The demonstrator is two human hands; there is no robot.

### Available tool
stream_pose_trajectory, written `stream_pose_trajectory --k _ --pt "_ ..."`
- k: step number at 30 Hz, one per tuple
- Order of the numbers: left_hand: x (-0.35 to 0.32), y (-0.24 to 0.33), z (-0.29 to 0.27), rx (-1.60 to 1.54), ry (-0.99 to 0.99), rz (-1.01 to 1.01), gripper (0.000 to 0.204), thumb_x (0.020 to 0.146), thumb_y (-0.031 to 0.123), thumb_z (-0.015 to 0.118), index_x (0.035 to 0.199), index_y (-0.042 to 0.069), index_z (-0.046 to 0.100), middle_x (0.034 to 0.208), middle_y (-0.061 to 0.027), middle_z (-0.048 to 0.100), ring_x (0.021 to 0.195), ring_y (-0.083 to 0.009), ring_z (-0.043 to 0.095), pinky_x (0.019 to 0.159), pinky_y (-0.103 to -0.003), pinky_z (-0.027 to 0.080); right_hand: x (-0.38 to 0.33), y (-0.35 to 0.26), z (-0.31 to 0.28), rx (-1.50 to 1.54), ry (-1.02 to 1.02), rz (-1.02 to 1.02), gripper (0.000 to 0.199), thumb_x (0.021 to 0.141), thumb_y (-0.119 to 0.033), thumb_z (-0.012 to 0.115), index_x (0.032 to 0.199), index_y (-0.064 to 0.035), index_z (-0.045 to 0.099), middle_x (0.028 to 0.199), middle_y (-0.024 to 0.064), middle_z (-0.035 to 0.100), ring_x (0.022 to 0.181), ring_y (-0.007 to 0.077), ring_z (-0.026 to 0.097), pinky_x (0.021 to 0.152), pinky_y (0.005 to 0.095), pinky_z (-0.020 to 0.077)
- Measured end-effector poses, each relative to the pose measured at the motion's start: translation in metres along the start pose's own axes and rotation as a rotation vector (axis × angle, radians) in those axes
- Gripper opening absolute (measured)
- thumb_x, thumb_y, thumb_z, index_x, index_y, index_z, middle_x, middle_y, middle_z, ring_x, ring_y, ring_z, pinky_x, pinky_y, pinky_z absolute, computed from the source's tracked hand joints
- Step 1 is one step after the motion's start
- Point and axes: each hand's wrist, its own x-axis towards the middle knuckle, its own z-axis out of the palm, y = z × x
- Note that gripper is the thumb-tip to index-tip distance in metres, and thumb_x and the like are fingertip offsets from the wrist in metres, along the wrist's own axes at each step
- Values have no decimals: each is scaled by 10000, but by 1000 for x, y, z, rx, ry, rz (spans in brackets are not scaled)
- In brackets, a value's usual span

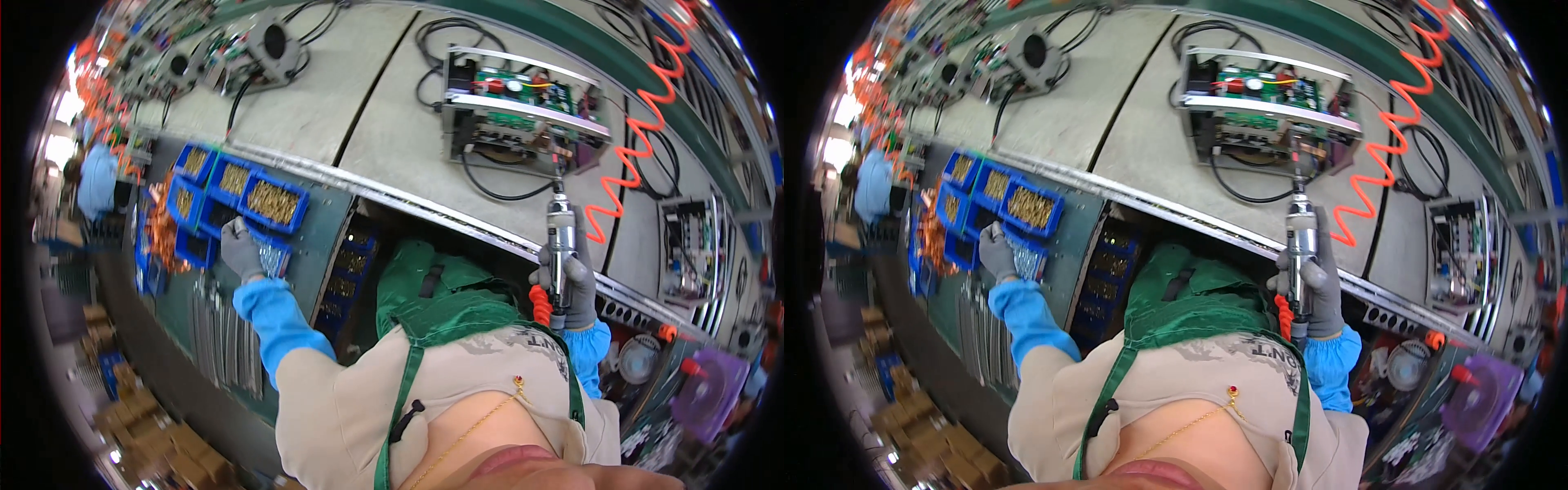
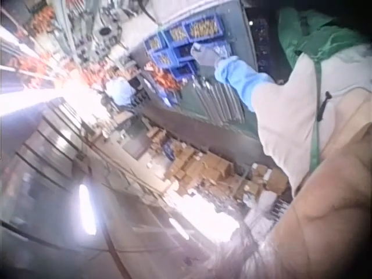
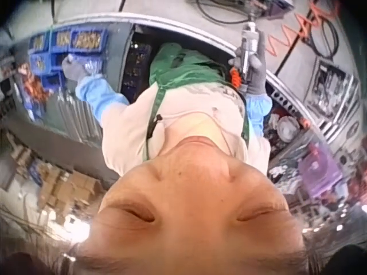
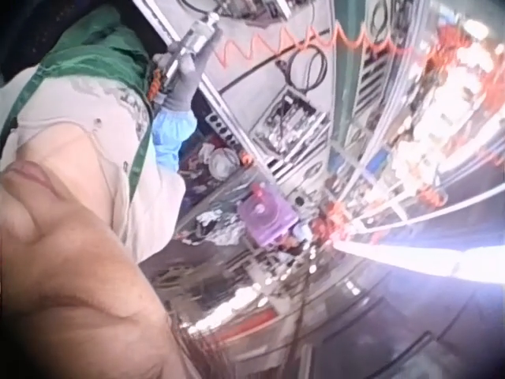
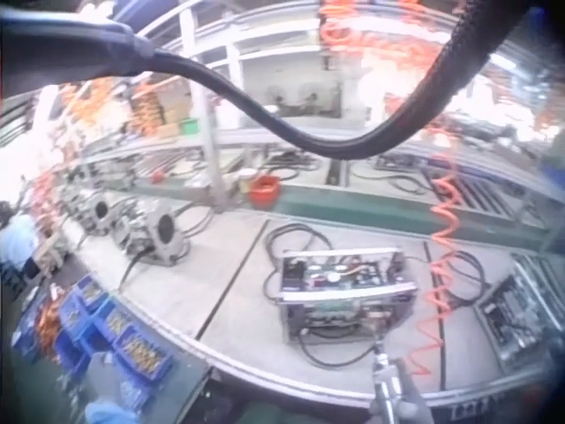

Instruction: Assembling electronic components into a metal chassis using an electric screwdriver.

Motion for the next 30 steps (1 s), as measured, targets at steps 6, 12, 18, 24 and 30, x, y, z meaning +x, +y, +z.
stream_pose_trajectory --k 6,12,18,24,30 --pt "-54 242 21 -943 -716 404 222 866 86 589 1042 -19 673 934 -31 648 817 -75 546 716 -212 436 0 -4 8 -22 81 25 1004 719 -262 720 1514 -215 108 874 133 560 564 172 618 610 331 590" --pt "-99 411 86 -581 -884 1280 309 824 106 622 1126 64 674 941 -91 696 792 -142 629 729 -269 488 -3 -1 15 -34 113 55 1027 692 -212 702 1519 -232 94 850 132 559 554 181 616 581 320 580" --pt "-96 474 132 -412 -1255 1364 471 753 86 660 1221 120 630 889 -79 693 780 -167 635 730 -287 490 -3 -2 26 -35 162 76 1071 646 -251 724 1519 -229 104 864 136 548 544 181 601 588 322 571" --pt "-94 484 135 -312 -1355 1362 480 741 96 695 1216 129 638 825 -48 681 733 -145 613 686 -280 487 -2 -2 26 -41 173 78 1065 640 -256 718 1518 -231 116 883 143 532 541 182 593 609 337 568" --pt "-91 477 134 -371 -1453 1276 439 775 115 661 1213 110 636 861 -64 690 737 -160 619 721 -284 496 -3 -1 29 -25 172 71 1043 645 -246 709 1516 -227 136 886 145 526 545 182 591 607 336 563"
